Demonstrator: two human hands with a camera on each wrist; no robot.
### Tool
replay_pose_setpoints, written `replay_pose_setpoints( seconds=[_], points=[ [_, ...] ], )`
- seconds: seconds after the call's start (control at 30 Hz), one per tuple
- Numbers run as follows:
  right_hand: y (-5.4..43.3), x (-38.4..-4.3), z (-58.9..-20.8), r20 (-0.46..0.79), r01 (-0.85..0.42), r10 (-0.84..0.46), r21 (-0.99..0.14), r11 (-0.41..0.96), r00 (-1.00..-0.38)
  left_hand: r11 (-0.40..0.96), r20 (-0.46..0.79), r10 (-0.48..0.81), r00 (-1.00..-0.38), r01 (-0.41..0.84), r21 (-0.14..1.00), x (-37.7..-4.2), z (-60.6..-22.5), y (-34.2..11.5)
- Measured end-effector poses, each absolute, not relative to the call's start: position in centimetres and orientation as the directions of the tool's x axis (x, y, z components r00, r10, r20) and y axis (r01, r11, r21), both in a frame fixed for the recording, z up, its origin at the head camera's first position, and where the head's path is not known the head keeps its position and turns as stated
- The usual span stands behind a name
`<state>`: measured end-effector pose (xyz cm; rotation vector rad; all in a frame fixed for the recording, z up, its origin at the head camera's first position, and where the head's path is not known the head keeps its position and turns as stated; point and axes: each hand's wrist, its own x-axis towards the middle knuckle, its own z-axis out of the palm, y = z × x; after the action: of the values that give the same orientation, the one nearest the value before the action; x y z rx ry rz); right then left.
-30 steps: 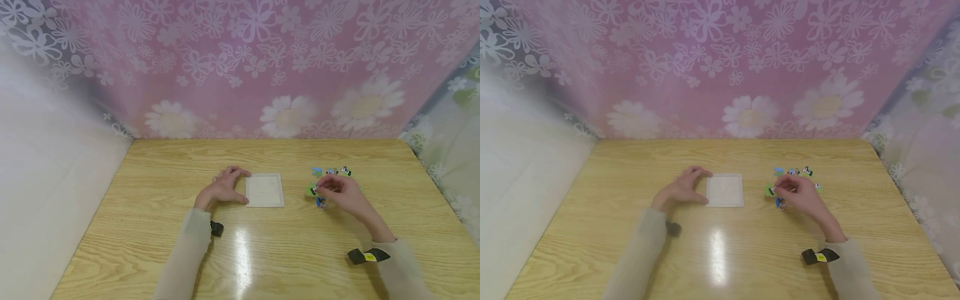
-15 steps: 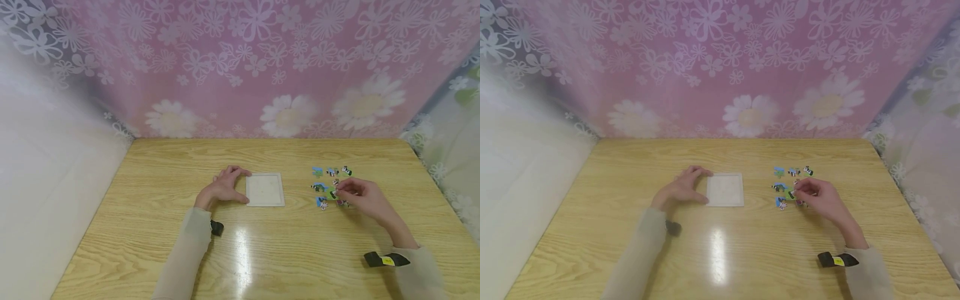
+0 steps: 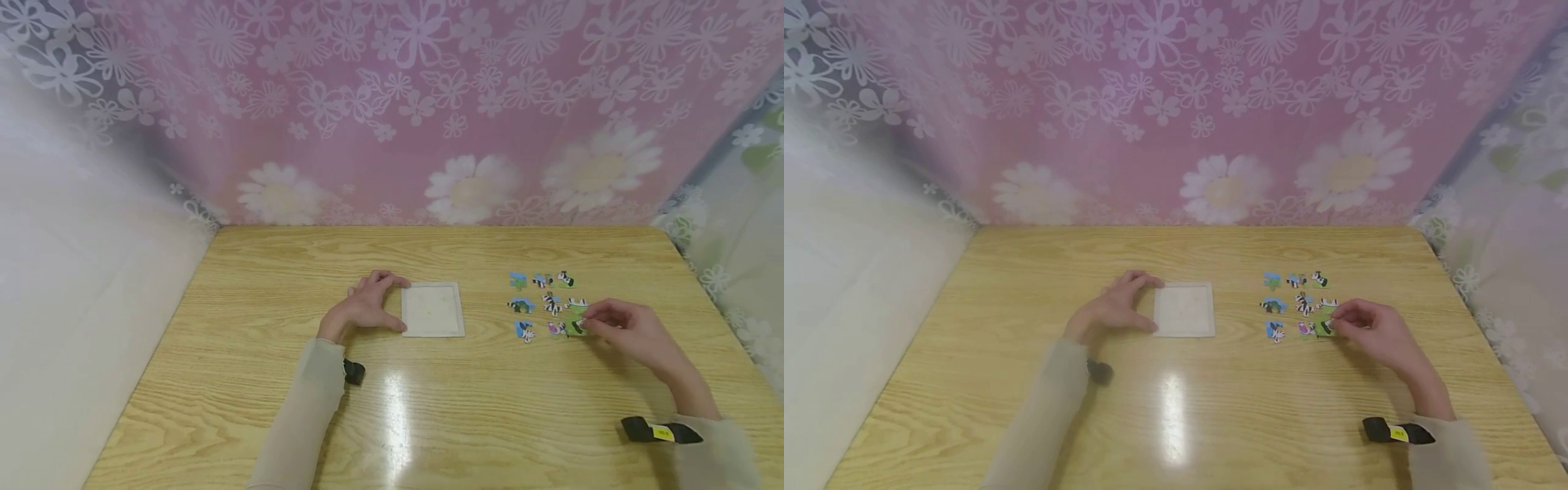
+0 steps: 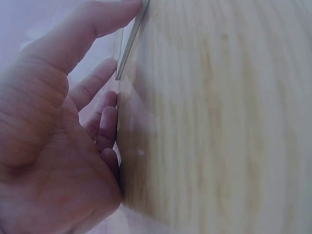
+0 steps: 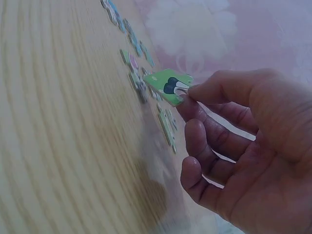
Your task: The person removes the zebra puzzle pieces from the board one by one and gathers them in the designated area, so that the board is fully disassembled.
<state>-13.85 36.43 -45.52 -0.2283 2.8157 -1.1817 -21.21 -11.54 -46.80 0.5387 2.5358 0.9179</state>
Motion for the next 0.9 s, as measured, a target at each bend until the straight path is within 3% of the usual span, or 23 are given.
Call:
replay_pose_setpoints(
  seconds=[0.9],
  points=[
    [37.7,-14.1,-46.3,-0.092,-0.024,-0.096,-0.584,0.811,-0.991,0.714,-0.222,0.474,-0.852,0.225,0.663,-21.1,-47.0,-11.8]
  ],
)
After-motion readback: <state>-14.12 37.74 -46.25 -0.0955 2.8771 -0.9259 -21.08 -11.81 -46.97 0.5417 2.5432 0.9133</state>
